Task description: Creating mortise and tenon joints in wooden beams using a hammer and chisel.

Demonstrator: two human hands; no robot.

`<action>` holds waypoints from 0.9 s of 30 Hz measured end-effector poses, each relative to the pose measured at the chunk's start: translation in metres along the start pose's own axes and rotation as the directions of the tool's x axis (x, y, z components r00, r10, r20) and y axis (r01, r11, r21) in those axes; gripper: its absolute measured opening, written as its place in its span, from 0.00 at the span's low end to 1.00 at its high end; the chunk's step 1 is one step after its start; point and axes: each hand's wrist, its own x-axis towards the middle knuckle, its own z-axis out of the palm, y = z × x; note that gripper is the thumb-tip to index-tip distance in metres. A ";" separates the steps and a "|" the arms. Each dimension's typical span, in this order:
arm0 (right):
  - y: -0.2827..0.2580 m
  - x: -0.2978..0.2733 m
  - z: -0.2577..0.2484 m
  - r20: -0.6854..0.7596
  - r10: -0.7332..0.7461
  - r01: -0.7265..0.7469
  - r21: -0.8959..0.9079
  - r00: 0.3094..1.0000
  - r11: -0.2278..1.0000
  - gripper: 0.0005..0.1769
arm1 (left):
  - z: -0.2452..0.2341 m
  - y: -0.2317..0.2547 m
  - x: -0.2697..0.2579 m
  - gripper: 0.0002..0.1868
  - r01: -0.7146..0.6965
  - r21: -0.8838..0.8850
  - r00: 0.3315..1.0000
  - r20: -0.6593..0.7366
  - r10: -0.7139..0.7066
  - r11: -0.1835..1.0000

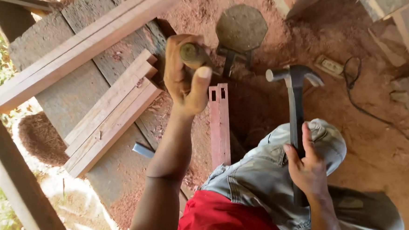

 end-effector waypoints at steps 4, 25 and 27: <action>-0.008 -0.002 0.002 -0.014 -0.057 0.057 0.014 0.998 0.998 0.39 | -0.016 -0.095 -0.032 0.14 -0.108 0.120 0.988 -0.101 0.120 0.987; -0.018 -0.008 0.003 -0.054 -0.161 0.161 -0.017 0.985 0.987 0.38 | -0.023 -0.189 -0.095 0.15 0.061 0.170 0.987 -0.158 -0.034 0.984; -0.030 -0.009 -0.003 -0.088 -0.221 0.220 -0.029 0.971 0.975 0.37 | -0.014 -0.176 -0.092 0.14 0.030 0.199 0.993 -0.116 -0.007 0.979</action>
